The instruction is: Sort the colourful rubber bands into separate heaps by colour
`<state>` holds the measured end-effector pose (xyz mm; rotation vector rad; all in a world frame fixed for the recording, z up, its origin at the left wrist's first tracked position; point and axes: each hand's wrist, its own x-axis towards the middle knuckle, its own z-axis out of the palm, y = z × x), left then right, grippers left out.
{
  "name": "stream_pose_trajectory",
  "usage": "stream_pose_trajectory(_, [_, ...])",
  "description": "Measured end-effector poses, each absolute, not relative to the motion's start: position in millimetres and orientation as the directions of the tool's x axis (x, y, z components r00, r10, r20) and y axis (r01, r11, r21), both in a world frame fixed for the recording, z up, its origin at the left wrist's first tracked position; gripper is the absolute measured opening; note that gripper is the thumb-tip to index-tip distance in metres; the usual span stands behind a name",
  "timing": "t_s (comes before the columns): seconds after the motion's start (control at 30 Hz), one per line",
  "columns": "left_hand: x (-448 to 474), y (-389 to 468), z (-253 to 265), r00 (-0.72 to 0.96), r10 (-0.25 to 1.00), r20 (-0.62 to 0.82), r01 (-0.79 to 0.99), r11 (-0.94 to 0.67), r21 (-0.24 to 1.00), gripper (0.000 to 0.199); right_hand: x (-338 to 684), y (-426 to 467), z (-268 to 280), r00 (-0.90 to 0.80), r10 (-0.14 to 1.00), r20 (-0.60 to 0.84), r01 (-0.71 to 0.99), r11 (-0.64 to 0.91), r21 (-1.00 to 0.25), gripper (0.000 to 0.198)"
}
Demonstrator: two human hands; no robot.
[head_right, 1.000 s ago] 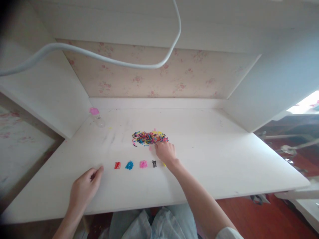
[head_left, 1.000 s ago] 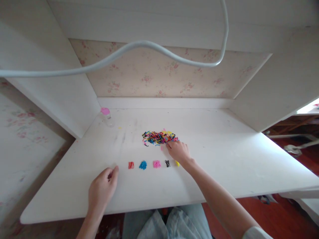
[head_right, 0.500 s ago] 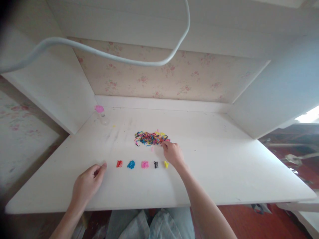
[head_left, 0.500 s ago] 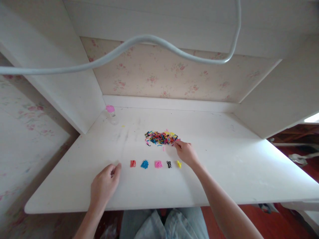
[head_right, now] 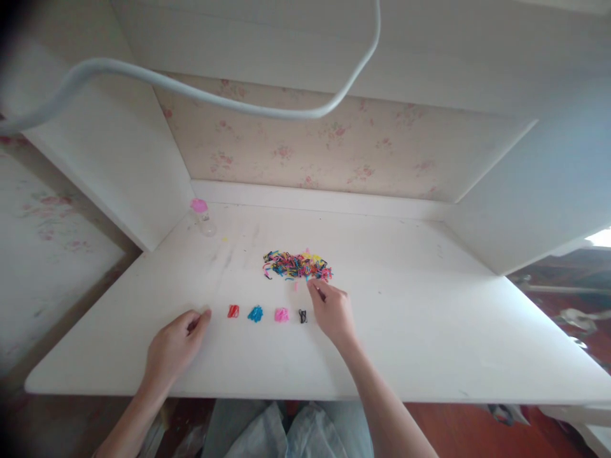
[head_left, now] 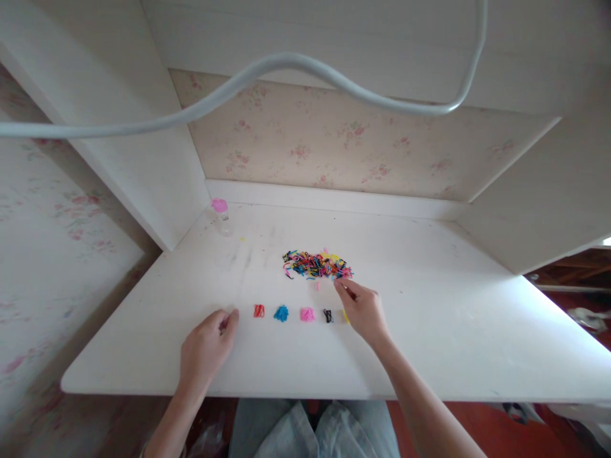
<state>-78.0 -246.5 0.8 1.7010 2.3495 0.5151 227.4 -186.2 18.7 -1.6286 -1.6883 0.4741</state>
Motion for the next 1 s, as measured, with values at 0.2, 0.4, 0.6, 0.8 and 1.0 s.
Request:
stream_pose_trajectory(0.2, [-77.2,-246.7,6.2,-0.329,0.944,-0.017,0.867,0.309,0.392,0.042,167.2,-225.2,12.6,-0.270,0.913,0.306,0.811,0.387,-0.438,0.030])
stream_pose_trajectory(0.4, [-79.3,-247.1,3.9,-0.320,0.947,-0.024,0.869,0.303,0.392,0.044,143.0,-226.0,-0.2,-0.353,0.864,0.358,0.874,0.441,-0.203,0.024])
stream_pose_trajectory(0.6, [-79.4,-246.5,1.8,-0.303,0.953,-0.011,0.876,0.283,0.390,0.044,134.7,-227.8,1.7,-0.416,0.855,0.309,0.864,0.478,-0.160,0.018])
stream_pose_trajectory(0.8, [-79.7,-245.6,3.4,-0.310,0.950,-0.023,0.874,0.295,0.385,0.044,131.1,-225.7,4.0,-0.427,0.871,0.242,0.873,0.467,-0.142,0.019])
stream_pose_trajectory(1.0, [-79.9,-246.6,3.0,-0.302,0.953,-0.014,0.882,0.284,0.376,0.044,136.0,-227.1,7.7,-0.440,0.868,0.230,0.870,0.476,-0.131,0.014])
